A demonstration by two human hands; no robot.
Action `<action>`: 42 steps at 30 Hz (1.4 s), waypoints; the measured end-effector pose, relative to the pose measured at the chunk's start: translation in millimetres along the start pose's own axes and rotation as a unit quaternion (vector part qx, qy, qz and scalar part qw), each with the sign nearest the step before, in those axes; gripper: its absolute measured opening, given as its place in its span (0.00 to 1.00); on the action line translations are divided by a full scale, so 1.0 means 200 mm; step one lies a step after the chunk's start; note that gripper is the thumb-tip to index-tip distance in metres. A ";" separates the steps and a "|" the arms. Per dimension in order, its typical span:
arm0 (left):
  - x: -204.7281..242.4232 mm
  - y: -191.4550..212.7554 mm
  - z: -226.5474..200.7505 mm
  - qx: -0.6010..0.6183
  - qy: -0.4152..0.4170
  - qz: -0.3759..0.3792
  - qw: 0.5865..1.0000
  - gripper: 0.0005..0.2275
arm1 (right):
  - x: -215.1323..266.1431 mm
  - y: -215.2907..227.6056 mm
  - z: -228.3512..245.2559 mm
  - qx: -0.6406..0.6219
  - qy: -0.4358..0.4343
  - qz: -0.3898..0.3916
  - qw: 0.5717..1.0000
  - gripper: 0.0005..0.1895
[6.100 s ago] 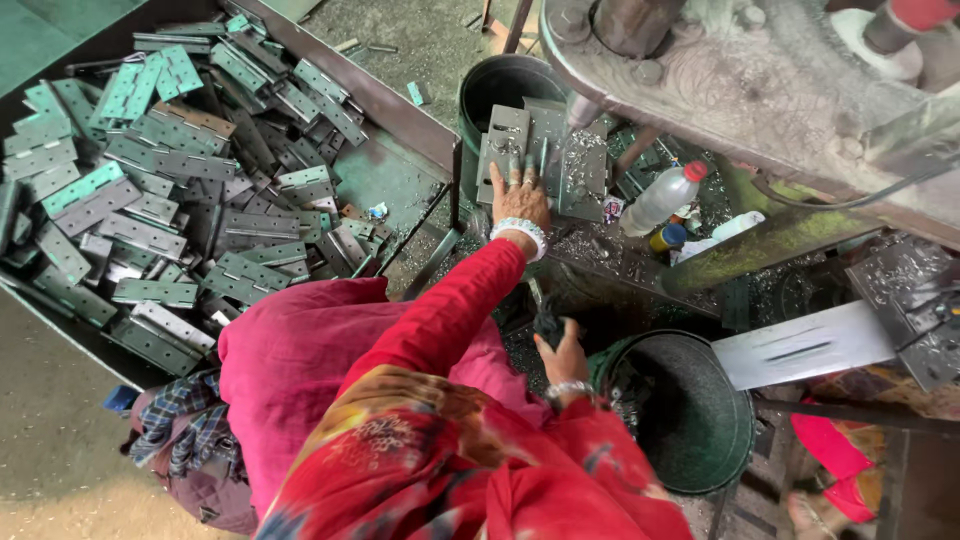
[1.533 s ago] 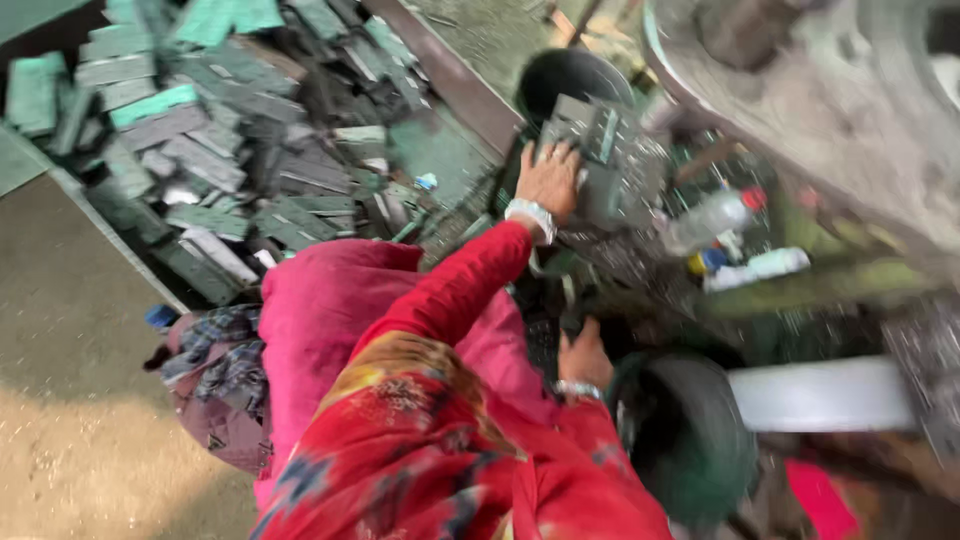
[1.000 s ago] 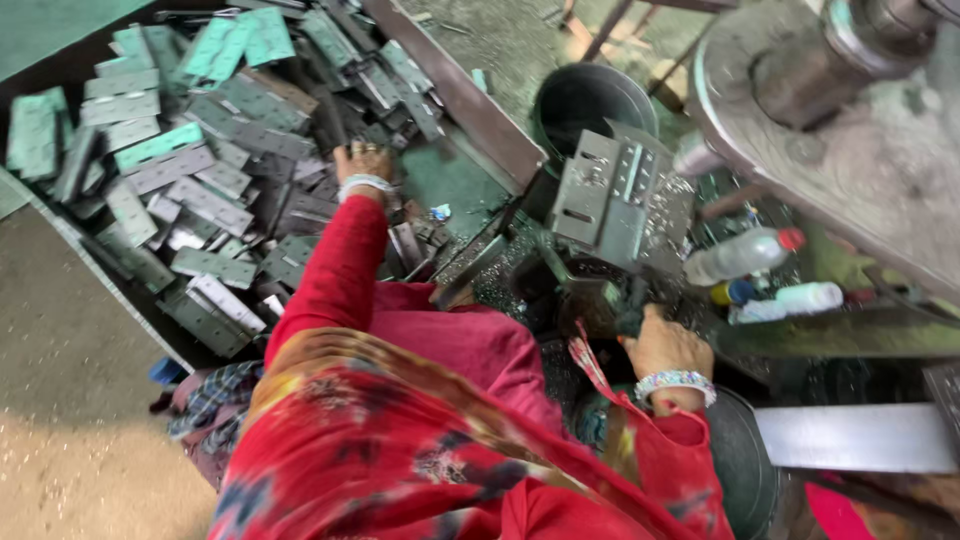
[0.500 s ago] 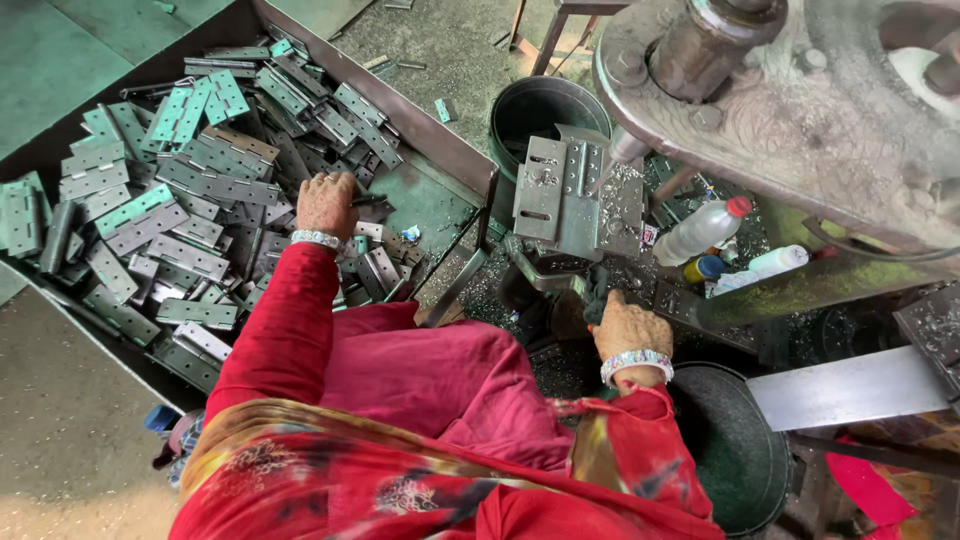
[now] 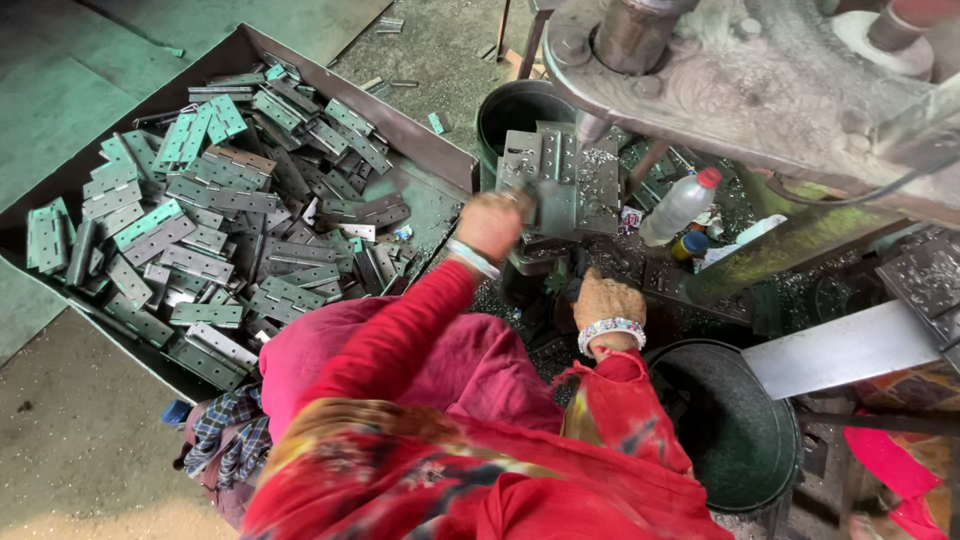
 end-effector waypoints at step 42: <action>-0.33 0.07 -0.29 0.013 0.067 0.206 0.976 0.22 | -0.05 -0.60 -0.22 -0.138 -0.032 0.033 0.989 0.31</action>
Point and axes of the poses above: each hand's wrist, its own x-axis away from the middle knuckle, its own y-axis out of the back of the hand, z = x × y, the point moved 1 cm from there along -x, towards the middle knuckle, and after that the axes turned 10 degrees about z, right-handed, at the moved point
